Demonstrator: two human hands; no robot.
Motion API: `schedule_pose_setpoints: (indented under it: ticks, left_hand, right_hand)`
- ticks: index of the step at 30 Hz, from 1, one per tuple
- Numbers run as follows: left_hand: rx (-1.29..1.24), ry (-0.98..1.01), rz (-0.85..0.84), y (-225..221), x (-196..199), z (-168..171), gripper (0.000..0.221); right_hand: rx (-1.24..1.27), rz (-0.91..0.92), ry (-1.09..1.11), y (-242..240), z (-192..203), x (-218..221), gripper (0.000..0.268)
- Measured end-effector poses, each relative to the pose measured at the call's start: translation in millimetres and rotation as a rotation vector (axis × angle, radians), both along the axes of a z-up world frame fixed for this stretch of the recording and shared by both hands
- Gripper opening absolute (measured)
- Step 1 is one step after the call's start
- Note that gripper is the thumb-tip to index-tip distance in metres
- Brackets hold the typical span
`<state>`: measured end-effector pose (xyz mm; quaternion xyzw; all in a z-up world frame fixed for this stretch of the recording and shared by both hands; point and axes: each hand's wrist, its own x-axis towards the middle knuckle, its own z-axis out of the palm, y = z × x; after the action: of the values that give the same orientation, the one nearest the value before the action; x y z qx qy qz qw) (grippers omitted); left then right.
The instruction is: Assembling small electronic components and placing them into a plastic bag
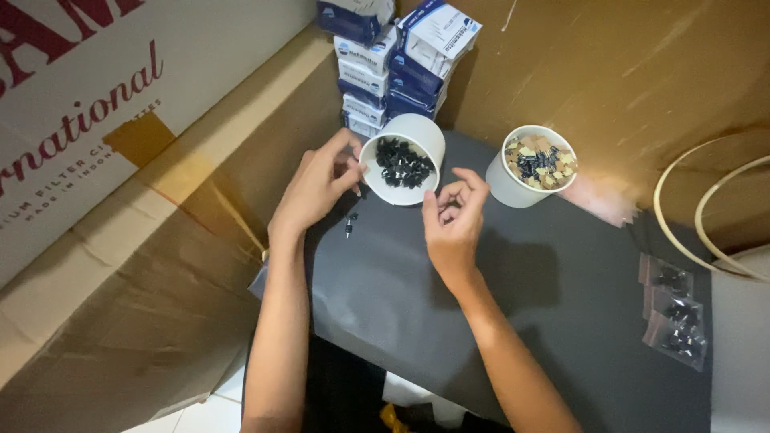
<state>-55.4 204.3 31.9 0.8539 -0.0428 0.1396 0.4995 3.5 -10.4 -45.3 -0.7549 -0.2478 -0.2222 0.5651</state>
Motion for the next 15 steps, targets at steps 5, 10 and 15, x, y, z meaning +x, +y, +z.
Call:
schedule_pose_setpoints:
  ticks: [5,10,15]
  left_hand:
    - [0.001,-0.001,0.038,0.0,-2.4,1.0,0.015]
    - [0.026,-0.011,0.05,-0.4,-1.9,1.6,0.012]
    - [0.05,0.0,0.063,-0.5,-0.5,-1.0,0.012]
  right_hand:
    - [0.028,0.041,0.07,3.1,4.6,-5.7,0.042]
    - [0.054,0.047,0.066,1.3,3.9,-2.3,0.049]
    - [0.015,0.008,0.056,2.0,7.3,-5.9,0.046]
